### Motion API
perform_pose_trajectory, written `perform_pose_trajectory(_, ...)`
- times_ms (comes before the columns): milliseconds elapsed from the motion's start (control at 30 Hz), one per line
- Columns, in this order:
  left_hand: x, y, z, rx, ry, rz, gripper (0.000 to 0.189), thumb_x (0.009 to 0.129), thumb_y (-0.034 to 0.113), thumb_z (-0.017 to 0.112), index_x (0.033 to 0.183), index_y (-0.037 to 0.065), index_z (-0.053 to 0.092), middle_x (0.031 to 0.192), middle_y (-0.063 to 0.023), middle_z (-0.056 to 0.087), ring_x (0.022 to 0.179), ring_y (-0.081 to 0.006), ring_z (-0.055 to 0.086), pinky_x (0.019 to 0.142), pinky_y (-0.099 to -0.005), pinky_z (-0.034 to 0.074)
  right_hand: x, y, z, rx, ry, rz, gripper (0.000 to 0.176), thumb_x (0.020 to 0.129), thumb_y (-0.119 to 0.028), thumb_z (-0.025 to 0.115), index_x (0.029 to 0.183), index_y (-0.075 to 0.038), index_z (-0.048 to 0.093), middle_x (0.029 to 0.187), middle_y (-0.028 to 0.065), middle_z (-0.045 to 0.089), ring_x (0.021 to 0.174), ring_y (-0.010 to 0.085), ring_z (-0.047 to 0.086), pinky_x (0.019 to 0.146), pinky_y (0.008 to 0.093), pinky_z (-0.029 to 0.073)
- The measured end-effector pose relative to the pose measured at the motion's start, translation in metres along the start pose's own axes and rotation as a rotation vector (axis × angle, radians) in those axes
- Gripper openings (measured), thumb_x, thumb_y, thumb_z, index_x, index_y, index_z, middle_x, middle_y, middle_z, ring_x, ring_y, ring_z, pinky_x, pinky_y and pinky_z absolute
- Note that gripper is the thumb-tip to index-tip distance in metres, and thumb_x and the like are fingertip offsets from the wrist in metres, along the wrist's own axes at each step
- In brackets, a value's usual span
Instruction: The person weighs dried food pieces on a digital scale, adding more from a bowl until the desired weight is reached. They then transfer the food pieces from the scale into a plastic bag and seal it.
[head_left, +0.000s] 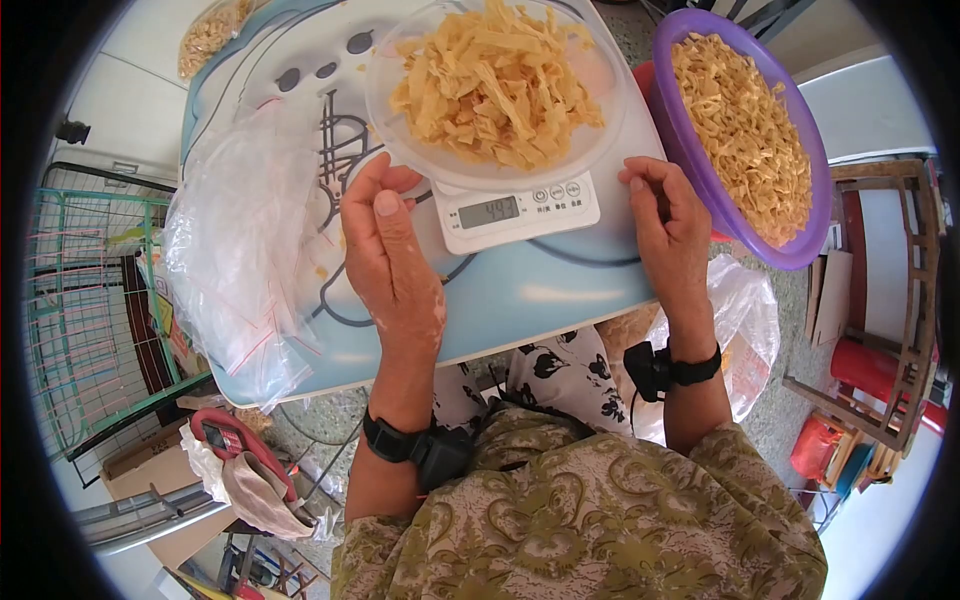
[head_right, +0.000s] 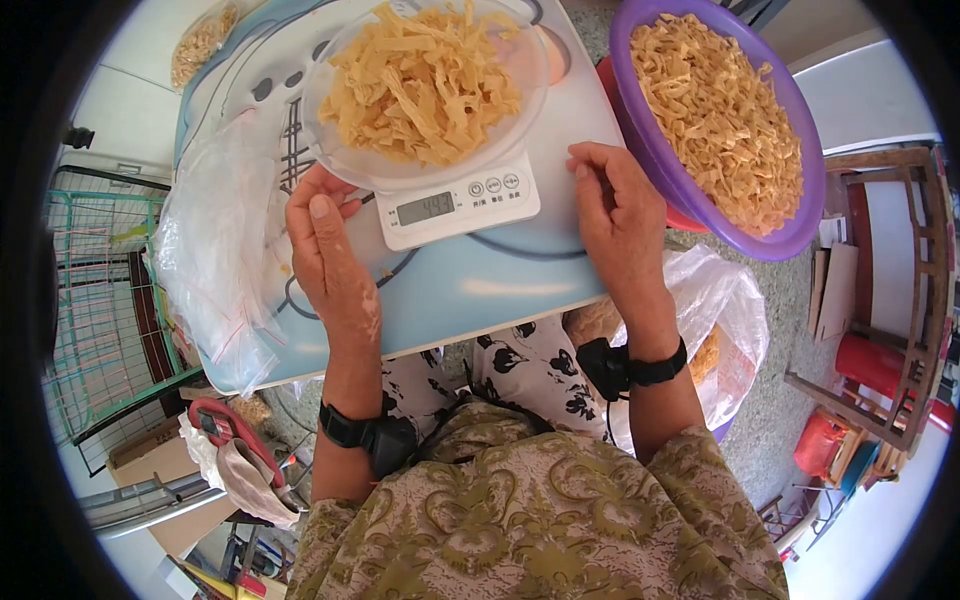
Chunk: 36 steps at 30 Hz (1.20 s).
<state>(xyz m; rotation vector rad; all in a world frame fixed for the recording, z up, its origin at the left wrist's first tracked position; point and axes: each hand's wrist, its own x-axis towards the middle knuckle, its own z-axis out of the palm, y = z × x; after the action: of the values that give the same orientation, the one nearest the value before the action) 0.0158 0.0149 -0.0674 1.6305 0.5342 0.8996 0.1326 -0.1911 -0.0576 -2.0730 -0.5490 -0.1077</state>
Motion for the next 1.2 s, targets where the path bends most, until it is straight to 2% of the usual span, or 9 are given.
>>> perform_pose_trajectory(133, -0.001, 0.001, 0.000, 0.026, -0.002, -0.004, 0.038, 0.105, 0.026, 0.042, 0.128, -0.002, 0.052, 0.107, -0.0093, 0.061, 0.100, -0.0148, 0.056, 0.089, -0.0302, 0.044, 0.005, -0.015, -0.022, -0.031, 0.033, -0.076, 0.014, 0.092, -0.005, 0.062, 0.106, -0.005, 0.067, 0.095, 0.0029, 0.068, 0.077, 0.0091, 0.061, 0.070, 0.0228, 0.049)
perform_pose_trajectory(300, -0.001, 0.002, 0.001, 0.005, 0.006, -0.014, 0.038, 0.105, 0.026, 0.042, 0.128, -0.002, 0.052, 0.108, -0.0096, 0.062, 0.099, -0.0151, 0.056, 0.089, -0.0300, 0.044, 0.033, -0.025, -0.089, -0.230, 0.260, -0.133, 0.017, 0.093, -0.011, 0.065, 0.109, -0.007, 0.069, 0.097, 0.0046, 0.071, 0.084, 0.0095, 0.065, 0.068, 0.0232, 0.051)
perform_pose_trajectory(400, -0.001, 0.002, 0.000, 0.006, -0.002, -0.005, 0.037, 0.105, 0.025, 0.042, 0.127, -0.002, 0.053, 0.108, -0.0099, 0.061, 0.099, -0.0150, 0.056, 0.089, -0.0295, 0.044, 0.046, -0.012, -0.121, -0.515, 0.246, 0.039, 0.027, 0.091, -0.021, 0.069, 0.114, -0.006, 0.068, 0.102, 0.0095, 0.071, 0.087, 0.0147, 0.066, 0.073, 0.0273, 0.052)
perform_pose_trajectory(467, -0.002, 0.003, 0.000, -0.030, -0.012, -0.029, 0.037, 0.105, 0.025, 0.042, 0.127, -0.003, 0.053, 0.109, -0.0107, 0.061, 0.101, -0.0154, 0.056, 0.091, -0.0297, 0.044, 0.053, 0.005, -0.132, -0.769, 0.101, 0.181, 0.042, 0.086, -0.031, 0.073, 0.120, -0.005, 0.066, 0.107, 0.0156, 0.070, 0.095, 0.0235, 0.067, 0.080, 0.0339, 0.052)
perform_pose_trajectory(567, -0.002, 0.002, 0.001, -0.039, -0.010, -0.035, 0.038, 0.105, 0.026, 0.042, 0.127, -0.003, 0.052, 0.109, -0.0112, 0.061, 0.102, -0.0160, 0.056, 0.093, -0.0303, 0.043, 0.057, 0.025, -0.137, -0.780, -0.063, 0.225, 0.052, 0.081, -0.034, 0.076, 0.123, -0.005, 0.064, 0.109, 0.0193, 0.069, 0.102, 0.0298, 0.066, 0.086, 0.0378, 0.050)
perform_pose_trajectory(667, -0.002, 0.004, 0.000, -0.019, -0.010, -0.043, 0.039, 0.105, 0.027, 0.043, 0.127, -0.004, 0.052, 0.109, -0.0115, 0.061, 0.103, -0.0167, 0.056, 0.095, -0.0312, 0.043, 0.063, 0.036, -0.137, -0.797, -0.124, 0.176, 0.053, 0.081, -0.031, 0.076, 0.124, -0.004, 0.062, 0.110, 0.0187, 0.067, 0.096, 0.0261, 0.065, 0.084, 0.0361, 0.050)
perform_pose_trajectory(900, -0.001, 0.003, 0.000, -0.017, -0.020, -0.038, 0.041, 0.104, 0.029, 0.044, 0.128, -0.004, 0.051, 0.109, -0.0116, 0.060, 0.103, -0.0171, 0.056, 0.095, -0.0321, 0.043, 0.068, 0.058, -0.148, -0.770, -0.049, 0.127, 0.033, 0.083, -0.022, 0.071, 0.110, -0.003, 0.067, 0.102, 0.0174, 0.069, 0.095, 0.0281, 0.068, 0.083, 0.0365, 0.051)
perform_pose_trajectory(1000, -0.001, 0.001, 0.000, -0.012, -0.024, -0.033, 0.042, 0.104, 0.030, 0.044, 0.127, -0.004, 0.051, 0.109, -0.0117, 0.060, 0.103, -0.0171, 0.056, 0.095, -0.0323, 0.043, 0.066, 0.047, -0.145, -0.730, 0.054, 0.167, 0.026, 0.085, -0.018, 0.070, 0.106, -0.004, 0.068, 0.100, 0.0143, 0.070, 0.088, 0.0236, 0.069, 0.078, 0.0337, 0.052)
perform_pose_trajectory(1200, -0.002, 0.002, 0.000, -0.003, -0.030, -0.020, 0.041, 0.105, 0.030, 0.042, 0.127, -0.004, 0.051, 0.114, -0.0101, 0.060, 0.105, -0.0151, 0.056, 0.092, -0.0312, 0.044, 0.064, 0.044, -0.151, -0.715, 0.215, -0.048, 0.019, 0.089, -0.017, 0.069, 0.105, -0.005, 0.069, 0.085, 0.0082, 0.071, 0.073, 0.0140, 0.067, 0.067, 0.0272, 0.052)
